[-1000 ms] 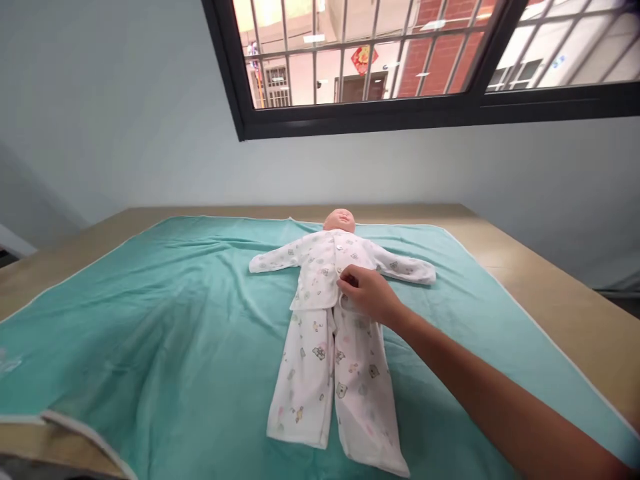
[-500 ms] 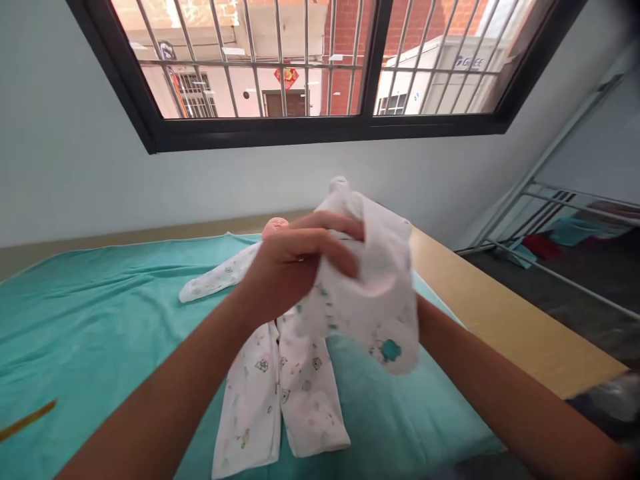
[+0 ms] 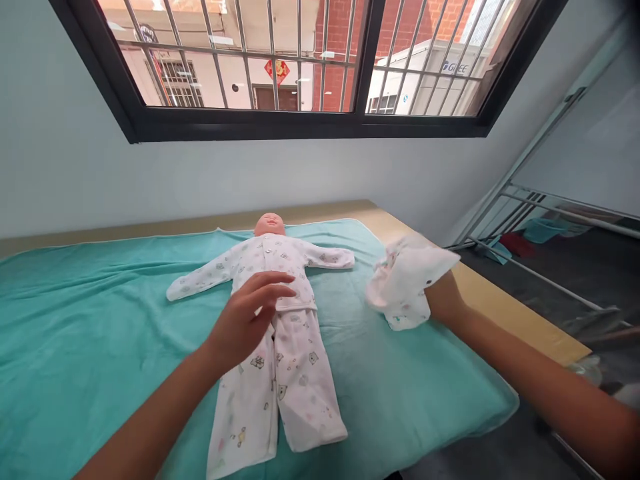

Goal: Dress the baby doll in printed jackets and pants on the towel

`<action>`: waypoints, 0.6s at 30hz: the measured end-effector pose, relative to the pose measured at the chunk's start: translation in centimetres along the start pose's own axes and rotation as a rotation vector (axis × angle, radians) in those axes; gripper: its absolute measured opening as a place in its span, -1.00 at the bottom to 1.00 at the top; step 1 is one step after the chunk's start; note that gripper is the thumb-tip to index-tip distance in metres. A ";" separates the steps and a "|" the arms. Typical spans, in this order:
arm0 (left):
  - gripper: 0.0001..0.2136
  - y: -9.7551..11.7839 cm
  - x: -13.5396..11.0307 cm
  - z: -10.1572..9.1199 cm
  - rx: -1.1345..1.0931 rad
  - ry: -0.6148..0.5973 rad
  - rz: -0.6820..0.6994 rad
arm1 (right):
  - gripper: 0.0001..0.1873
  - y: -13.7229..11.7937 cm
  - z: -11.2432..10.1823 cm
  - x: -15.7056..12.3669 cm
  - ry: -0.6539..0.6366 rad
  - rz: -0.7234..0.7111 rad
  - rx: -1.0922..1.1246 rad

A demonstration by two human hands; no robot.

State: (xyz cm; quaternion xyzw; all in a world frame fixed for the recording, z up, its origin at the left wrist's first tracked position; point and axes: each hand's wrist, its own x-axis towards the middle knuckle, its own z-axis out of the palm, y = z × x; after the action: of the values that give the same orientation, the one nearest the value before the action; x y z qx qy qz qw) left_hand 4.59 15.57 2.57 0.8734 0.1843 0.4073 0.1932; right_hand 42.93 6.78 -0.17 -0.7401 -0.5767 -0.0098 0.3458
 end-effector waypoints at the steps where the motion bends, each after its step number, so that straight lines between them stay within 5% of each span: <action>1: -0.65 -0.6 -0.5 -0.7 0.023 0.036 -0.040 | -0.63 0.8 0.7 -1.0 -0.055 -0.038 0.008; 8: -0.81 -3.6 -0.2 -3.0 -0.033 0.477 -0.523 | -0.59 3.3 1.6 -2.5 -0.453 -0.388 -0.060; 18: -0.81 -9.2 2.6 -6.0 -0.189 0.667 -0.627 | -0.54 0.4 3.5 -0.2 -0.442 -0.438 -0.037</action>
State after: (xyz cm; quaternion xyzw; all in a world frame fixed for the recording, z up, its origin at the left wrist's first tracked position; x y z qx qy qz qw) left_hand -0.05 25.83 3.24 0.5754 0.4535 0.6029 0.3158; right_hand 41.86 8.45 -3.13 -0.5885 -0.7835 0.0666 0.1881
